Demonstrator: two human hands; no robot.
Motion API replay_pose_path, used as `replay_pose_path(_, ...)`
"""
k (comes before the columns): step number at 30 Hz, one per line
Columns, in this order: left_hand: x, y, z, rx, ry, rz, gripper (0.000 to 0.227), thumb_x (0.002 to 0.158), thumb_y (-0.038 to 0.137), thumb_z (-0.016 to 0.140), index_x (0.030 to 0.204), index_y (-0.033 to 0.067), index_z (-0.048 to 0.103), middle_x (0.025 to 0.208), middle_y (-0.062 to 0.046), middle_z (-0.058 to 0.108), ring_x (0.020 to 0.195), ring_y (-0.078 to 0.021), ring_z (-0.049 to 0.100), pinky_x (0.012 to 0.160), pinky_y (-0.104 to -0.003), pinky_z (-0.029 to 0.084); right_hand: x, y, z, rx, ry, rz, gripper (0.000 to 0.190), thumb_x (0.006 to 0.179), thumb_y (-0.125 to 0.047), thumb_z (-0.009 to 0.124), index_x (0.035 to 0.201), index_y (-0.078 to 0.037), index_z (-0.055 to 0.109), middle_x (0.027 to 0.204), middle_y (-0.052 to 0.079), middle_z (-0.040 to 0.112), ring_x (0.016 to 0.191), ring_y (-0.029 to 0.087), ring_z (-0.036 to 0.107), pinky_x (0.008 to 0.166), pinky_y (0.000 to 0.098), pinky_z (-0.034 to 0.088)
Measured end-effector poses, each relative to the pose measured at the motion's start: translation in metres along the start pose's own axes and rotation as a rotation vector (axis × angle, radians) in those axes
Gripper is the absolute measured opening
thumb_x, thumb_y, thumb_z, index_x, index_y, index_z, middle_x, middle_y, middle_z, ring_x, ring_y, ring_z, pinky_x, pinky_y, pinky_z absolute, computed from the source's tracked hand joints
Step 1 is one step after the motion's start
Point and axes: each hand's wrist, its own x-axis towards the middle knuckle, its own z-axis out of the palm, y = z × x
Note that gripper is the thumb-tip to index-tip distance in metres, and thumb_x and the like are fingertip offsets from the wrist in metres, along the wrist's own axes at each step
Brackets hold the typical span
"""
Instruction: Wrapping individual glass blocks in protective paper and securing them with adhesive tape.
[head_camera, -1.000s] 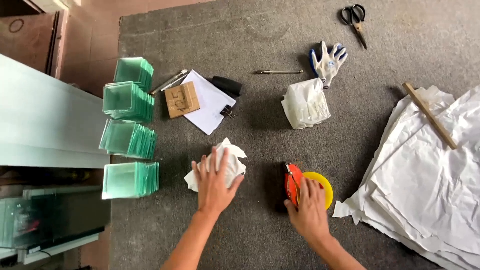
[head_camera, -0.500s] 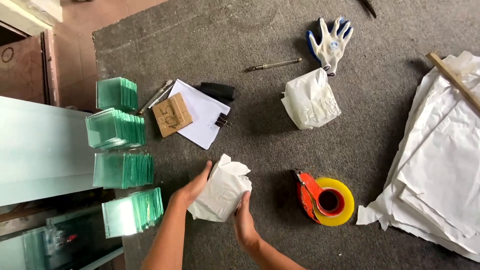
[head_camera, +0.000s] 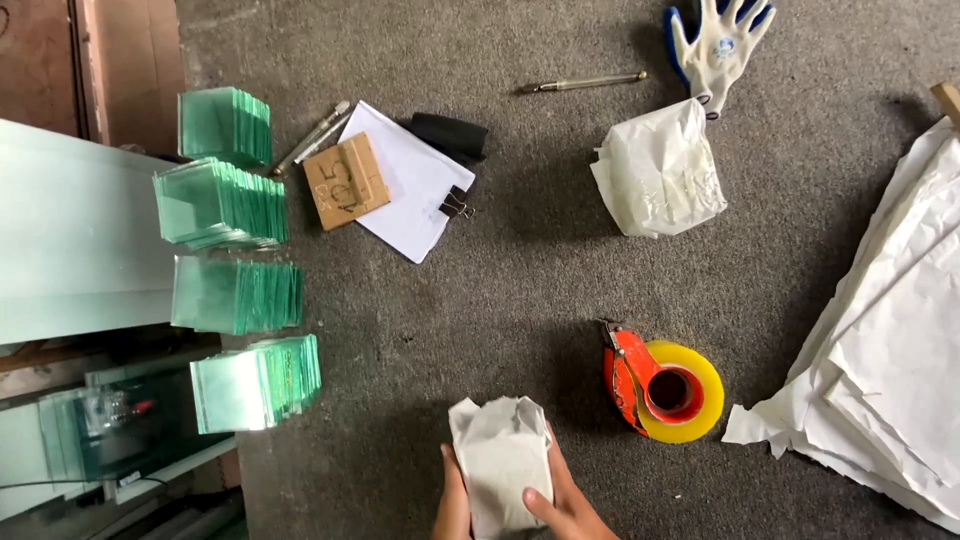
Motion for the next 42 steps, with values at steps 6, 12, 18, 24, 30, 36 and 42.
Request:
replay_pose_path(6,-0.015,-0.01,0.017,-0.263,0.11,0.003,0.084,0.098,0.062,0.045,0.17,0.0204,0.054,0.169,-0.016,0.06,0.153,-0.0368,0.057,0.121,-0.052,0.047,-0.03,0.035,-0.024,0.009,0.064,0.028,0.106,0.1,-0.053,0.072,0.176,-0.012,0.009,0.188,0.004,0.007,0.172,0.014,0.005,0.136,0.04,0.007)
replay_pose_path(12,0.041,-0.05,-0.007,0.142,0.208,0.319,0.074,0.089,0.038,0.058,0.162,0.038,0.061,0.177,0.009,0.054,0.16,-0.0191,0.055,0.129,-0.042,0.045,-0.018,-0.001,-0.012,-0.03,0.146,0.152,0.112,0.094,-0.054,0.077,0.177,-0.02,0.01,0.182,0.001,0.04,0.162,0.011,0.04,0.13,0.0343,0.031)
replay_pose_path(18,0.023,-0.014,-0.025,0.774,-0.092,0.584,0.066,0.098,0.047,0.043,0.16,0.0384,0.063,0.179,0.01,0.045,0.167,-0.0148,0.04,0.128,-0.039,0.042,-0.009,-0.034,-0.006,-0.345,0.175,0.296,0.115,0.086,-0.07,0.072,0.177,-0.024,0.018,0.18,-0.007,0.047,0.16,0.006,0.047,0.125,0.0318,0.042)
replay_pose_path(24,0.031,-0.014,-0.037,0.612,-0.275,0.463,0.073,0.101,0.061,0.031,0.158,0.0345,0.068,0.184,0.026,0.03,0.173,-0.0032,0.02,0.139,-0.042,0.02,-0.008,-0.019,-0.019,-0.472,0.082,0.337,0.124,0.085,-0.08,0.066,0.177,-0.022,0.006,0.188,-0.004,0.02,0.168,0.015,0.037,0.129,0.0385,0.04)
replay_pose_path(30,0.059,-0.027,-0.046,0.249,-0.541,0.488,0.082,0.103,0.066,0.025,0.158,0.0184,0.064,0.184,0.003,0.033,0.168,-0.0164,0.032,0.133,-0.042,0.032,-0.007,-0.035,-0.014,-0.409,0.073,0.293,0.116,0.092,-0.065,0.072,0.177,-0.02,0.007,0.182,-0.002,0.039,0.163,0.011,0.042,0.13,0.0364,0.034)
replay_pose_path(36,0.102,-0.111,-0.038,-0.185,-0.121,0.397,0.043,0.104,0.021,0.056,0.147,0.0188,0.062,0.144,-0.016,0.077,0.127,-0.0356,0.075,0.102,-0.048,0.062,-0.001,-0.021,-0.026,-0.373,0.101,0.344,0.12,0.084,-0.053,0.086,0.177,-0.025,0.015,0.175,-0.005,0.053,0.159,0.007,0.048,0.13,0.0335,0.035)
replay_pose_path(42,0.041,-0.073,-0.015,0.271,-0.042,0.239,0.053,0.102,0.059,0.042,0.152,0.0509,0.057,0.124,-0.001,0.088,0.102,-0.0246,0.08,0.082,-0.037,0.055,0.004,-0.05,-0.049,-0.22,0.052,0.457,0.111,0.08,-0.054,0.08,0.175,-0.024,0.031,0.165,0.005,0.069,0.145,0.018,0.065,0.121,0.0404,0.053)
